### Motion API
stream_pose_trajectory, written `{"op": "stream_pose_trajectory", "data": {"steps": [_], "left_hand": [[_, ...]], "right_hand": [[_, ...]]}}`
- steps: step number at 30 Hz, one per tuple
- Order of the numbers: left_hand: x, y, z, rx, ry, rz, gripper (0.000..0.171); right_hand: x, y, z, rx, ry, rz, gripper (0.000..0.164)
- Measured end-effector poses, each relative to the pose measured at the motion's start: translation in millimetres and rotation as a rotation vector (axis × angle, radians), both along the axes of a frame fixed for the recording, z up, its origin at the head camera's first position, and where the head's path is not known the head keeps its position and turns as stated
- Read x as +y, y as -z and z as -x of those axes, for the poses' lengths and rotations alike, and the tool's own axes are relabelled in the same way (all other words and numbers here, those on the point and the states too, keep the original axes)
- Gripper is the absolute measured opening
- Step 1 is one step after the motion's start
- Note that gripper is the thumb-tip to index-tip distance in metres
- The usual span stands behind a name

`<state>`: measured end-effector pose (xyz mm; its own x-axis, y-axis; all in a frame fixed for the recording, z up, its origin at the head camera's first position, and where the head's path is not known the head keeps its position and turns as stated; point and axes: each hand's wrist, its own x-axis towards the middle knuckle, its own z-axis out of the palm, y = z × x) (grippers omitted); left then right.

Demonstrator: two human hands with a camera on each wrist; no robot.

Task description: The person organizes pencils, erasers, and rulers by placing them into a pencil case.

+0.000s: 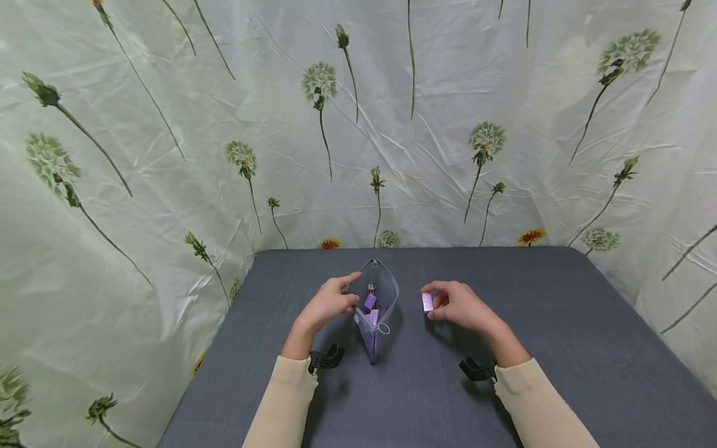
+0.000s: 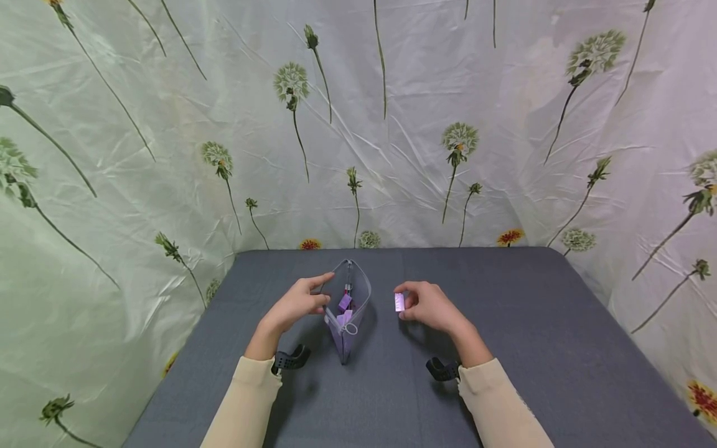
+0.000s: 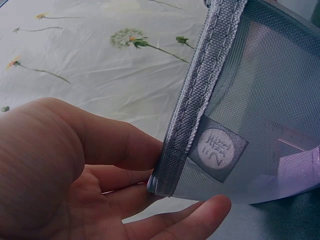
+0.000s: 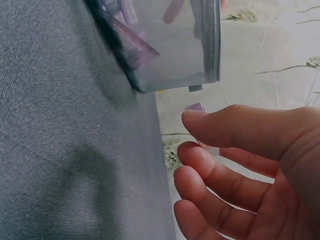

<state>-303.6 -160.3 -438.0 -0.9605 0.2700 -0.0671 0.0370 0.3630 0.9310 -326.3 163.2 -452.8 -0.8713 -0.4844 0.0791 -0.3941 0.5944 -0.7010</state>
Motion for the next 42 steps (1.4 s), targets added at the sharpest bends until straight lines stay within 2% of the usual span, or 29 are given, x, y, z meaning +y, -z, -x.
{"op": "stream_pose_trajectory", "data": {"steps": [9, 20, 28, 42], "left_hand": [[-3.6, -1.9, -2.7, 0.010, -0.004, 0.018, 0.065], [-3.0, -5.3, -2.4, 0.016, -0.001, 0.027, 0.064], [-2.1, 1.5, 0.9, -0.001, -0.008, 0.032, 0.063], [-0.6, -1.0, -1.3, 0.011, 0.002, 0.013, 0.063]], "right_hand": [[-7.7, -10.4, -5.3, -0.006, 0.002, 0.028, 0.047], [-14.8, -21.7, -12.2, 0.038, 0.004, 0.063, 0.047], [-18.2, -27.4, -16.3, 0.052, 0.016, 0.049, 0.047], [-39.3, -49.8, -14.1, 0.088, -0.008, 0.059, 0.048]]}}
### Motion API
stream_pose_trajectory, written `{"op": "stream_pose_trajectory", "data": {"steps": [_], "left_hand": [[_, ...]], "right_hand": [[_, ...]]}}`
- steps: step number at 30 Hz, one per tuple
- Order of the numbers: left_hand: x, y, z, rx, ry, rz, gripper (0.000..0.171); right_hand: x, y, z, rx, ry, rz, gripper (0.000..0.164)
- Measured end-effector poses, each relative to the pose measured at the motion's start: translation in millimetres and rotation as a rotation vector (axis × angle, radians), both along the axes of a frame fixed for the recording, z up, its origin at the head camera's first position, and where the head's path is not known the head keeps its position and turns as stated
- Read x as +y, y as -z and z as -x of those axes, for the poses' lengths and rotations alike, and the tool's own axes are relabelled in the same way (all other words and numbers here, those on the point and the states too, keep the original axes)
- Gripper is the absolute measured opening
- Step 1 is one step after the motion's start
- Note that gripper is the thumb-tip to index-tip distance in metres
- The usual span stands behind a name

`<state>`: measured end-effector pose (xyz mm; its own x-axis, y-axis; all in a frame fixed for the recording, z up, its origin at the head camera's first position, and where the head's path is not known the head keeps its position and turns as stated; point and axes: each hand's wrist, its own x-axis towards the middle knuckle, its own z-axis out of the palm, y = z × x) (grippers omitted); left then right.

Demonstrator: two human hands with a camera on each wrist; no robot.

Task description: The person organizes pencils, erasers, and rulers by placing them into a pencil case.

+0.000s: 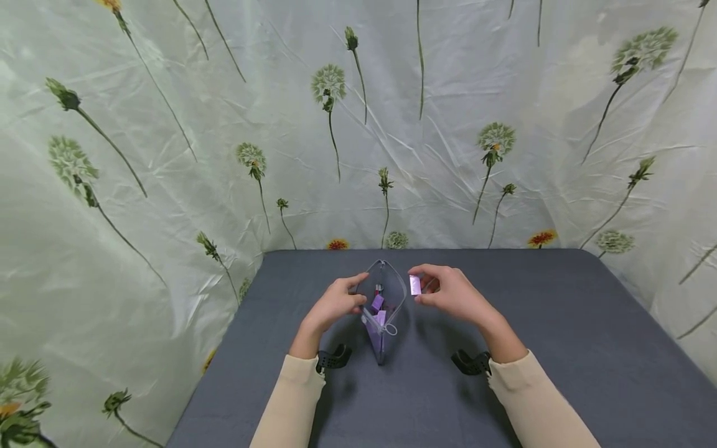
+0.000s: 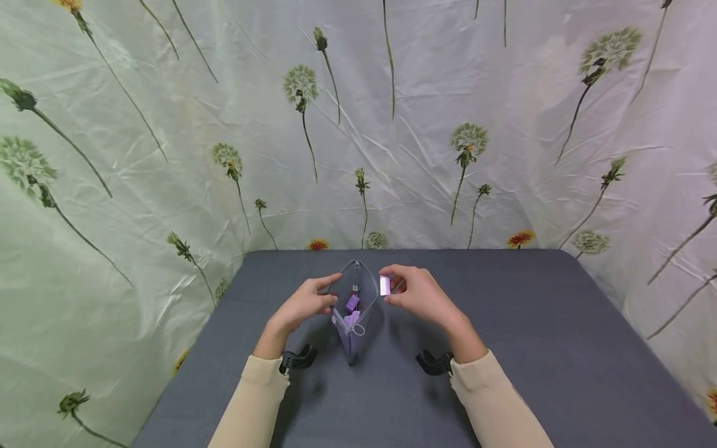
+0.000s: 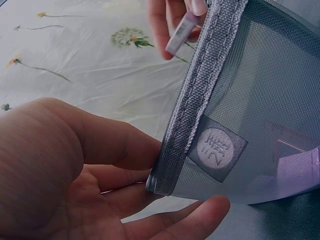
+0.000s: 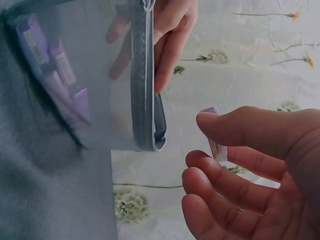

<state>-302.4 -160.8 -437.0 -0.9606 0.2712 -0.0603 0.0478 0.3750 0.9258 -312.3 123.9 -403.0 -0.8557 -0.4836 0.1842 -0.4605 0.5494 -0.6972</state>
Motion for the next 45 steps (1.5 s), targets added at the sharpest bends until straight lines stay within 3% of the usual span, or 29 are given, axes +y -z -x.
{"op": "stream_pose_trajectory", "data": {"steps": [21, 45], "left_hand": [[3.2, -2.0, 1.2, 0.003, -0.026, 0.013, 0.063], [0.9, -2.3, 0.6, -0.019, -0.023, 0.002, 0.062]], "right_hand": [[-33.5, -15.8, 10.3, 0.021, -0.065, -0.049, 0.049], [-62.6, -4.5, 22.8, -0.013, -0.081, -0.165, 0.048]]}}
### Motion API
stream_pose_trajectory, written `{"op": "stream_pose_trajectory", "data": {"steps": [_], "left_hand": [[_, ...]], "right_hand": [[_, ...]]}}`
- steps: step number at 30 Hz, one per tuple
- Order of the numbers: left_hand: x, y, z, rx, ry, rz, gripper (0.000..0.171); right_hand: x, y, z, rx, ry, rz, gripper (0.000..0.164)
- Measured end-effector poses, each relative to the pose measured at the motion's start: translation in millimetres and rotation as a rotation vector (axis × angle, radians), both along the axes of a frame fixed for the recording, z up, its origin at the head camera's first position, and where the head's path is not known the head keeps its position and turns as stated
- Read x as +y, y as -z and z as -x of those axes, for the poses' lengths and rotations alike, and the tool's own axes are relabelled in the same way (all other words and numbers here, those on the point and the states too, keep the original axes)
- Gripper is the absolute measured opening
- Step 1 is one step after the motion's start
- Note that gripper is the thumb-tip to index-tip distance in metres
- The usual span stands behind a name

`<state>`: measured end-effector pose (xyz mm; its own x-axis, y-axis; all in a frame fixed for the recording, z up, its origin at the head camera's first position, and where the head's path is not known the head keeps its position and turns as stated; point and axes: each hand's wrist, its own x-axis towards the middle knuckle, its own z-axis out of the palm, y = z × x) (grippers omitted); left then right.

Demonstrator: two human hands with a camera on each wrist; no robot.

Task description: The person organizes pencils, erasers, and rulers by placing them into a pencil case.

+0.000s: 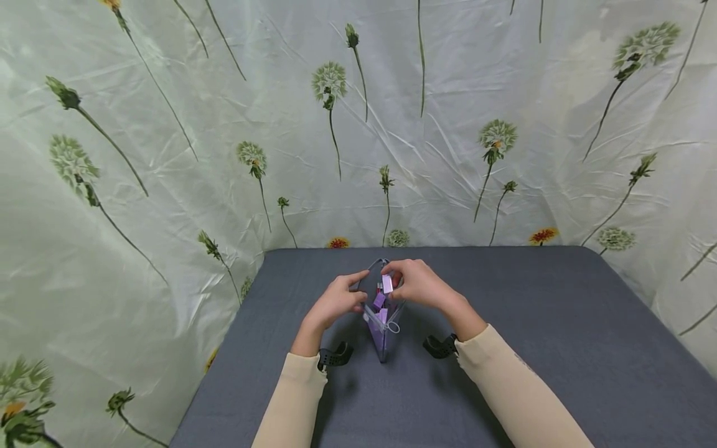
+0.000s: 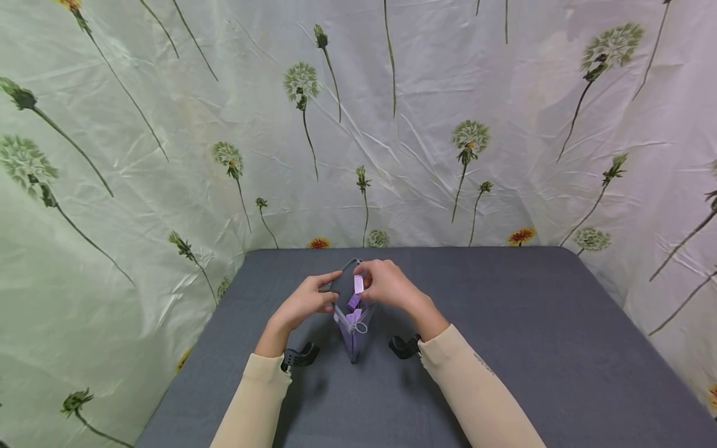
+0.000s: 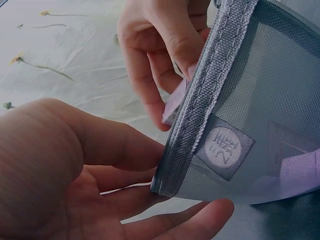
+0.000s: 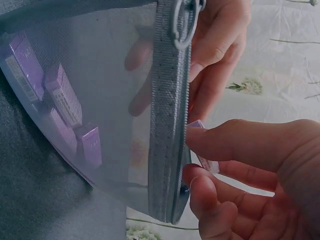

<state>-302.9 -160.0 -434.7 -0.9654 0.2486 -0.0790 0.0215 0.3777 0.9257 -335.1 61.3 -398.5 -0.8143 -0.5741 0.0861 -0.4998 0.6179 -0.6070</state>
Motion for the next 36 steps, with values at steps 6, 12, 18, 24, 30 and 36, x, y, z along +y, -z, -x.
{"op": "stream_pose_trajectory", "data": {"steps": [6, 12, 18, 24, 30, 36], "left_hand": [[-1.0, -0.2, -0.2, -0.005, 0.004, -0.006, 0.062], [-2.4, 1.2, -0.5, -0.003, 0.005, -0.014, 0.061], [-3.3, 0.9, -0.1, -0.004, 0.008, -0.026, 0.061], [-4.1, 1.0, 0.7, -0.019, 0.013, -0.049, 0.060], [-5.4, 2.3, 2.5, -0.023, 0.014, -0.044, 0.060], [-5.6, 2.9, 2.8, -0.028, 0.012, -0.038, 0.060]], "right_hand": [[-7.6, 1.1, -0.3, 0.005, -0.011, -0.023, 0.047], [-15.6, 3.0, -1.1, 0.008, -0.008, -0.046, 0.046], [-21.7, 5.0, 0.3, 0.014, -0.005, -0.064, 0.045], [-27.8, 6.0, -0.2, 0.004, -0.028, -0.097, 0.048], [-27.7, 5.7, -0.9, -0.003, -0.035, -0.079, 0.048], [-22.9, 3.3, -3.4, -0.008, -0.024, -0.023, 0.043]]}}
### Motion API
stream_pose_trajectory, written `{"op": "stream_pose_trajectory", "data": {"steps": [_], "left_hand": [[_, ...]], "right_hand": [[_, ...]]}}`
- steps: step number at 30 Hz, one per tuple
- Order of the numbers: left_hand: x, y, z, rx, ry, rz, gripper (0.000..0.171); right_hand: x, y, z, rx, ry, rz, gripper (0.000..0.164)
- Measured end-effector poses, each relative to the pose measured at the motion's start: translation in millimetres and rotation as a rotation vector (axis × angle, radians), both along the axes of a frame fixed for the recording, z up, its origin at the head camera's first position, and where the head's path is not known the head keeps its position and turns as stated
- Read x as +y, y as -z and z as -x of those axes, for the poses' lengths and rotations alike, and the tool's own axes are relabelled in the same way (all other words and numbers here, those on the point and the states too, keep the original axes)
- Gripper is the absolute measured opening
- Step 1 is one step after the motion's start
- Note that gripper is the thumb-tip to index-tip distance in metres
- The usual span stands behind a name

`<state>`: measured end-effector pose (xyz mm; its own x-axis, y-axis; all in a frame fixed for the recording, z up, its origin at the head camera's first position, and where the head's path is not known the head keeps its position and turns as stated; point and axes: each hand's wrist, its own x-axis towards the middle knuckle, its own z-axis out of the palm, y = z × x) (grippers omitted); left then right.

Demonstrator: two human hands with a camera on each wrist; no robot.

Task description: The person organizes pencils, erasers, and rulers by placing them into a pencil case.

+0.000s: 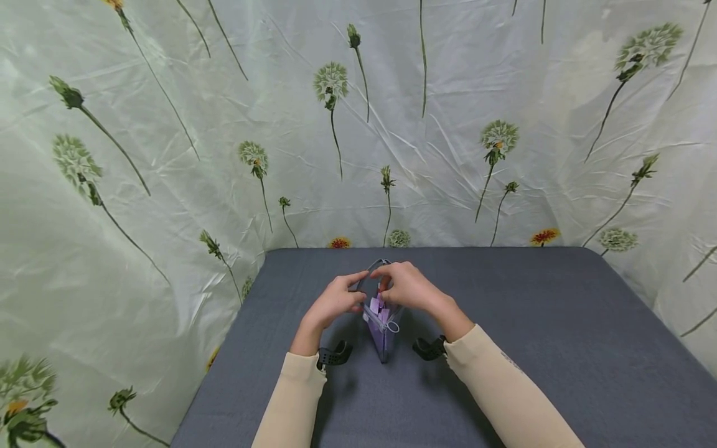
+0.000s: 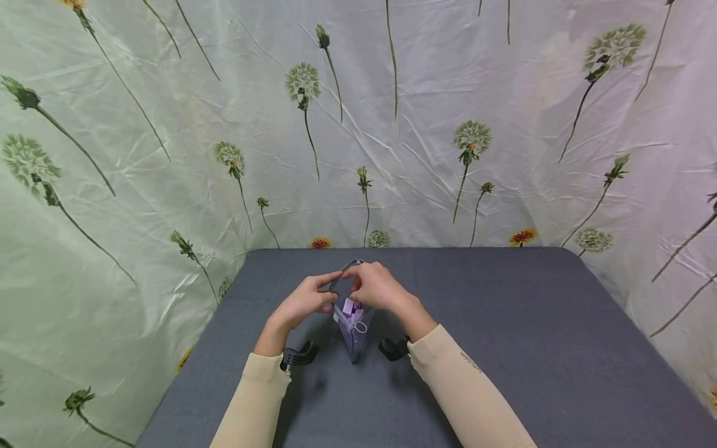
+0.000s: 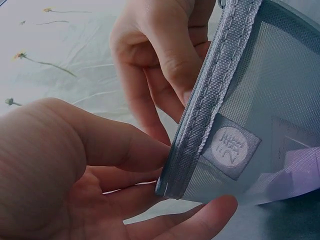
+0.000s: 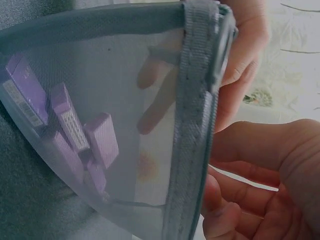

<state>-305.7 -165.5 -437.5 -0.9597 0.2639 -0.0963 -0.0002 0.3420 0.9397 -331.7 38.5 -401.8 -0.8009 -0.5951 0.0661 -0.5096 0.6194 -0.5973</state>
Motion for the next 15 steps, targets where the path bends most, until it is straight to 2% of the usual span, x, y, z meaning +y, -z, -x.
{"op": "stream_pose_trajectory", "data": {"steps": [15], "left_hand": [[9.1, 1.3, -0.4, 0.020, 0.018, 0.016, 0.062]], "right_hand": [[34.5, -13.6, -9.7, 0.030, 0.034, 0.041, 0.041]]}}
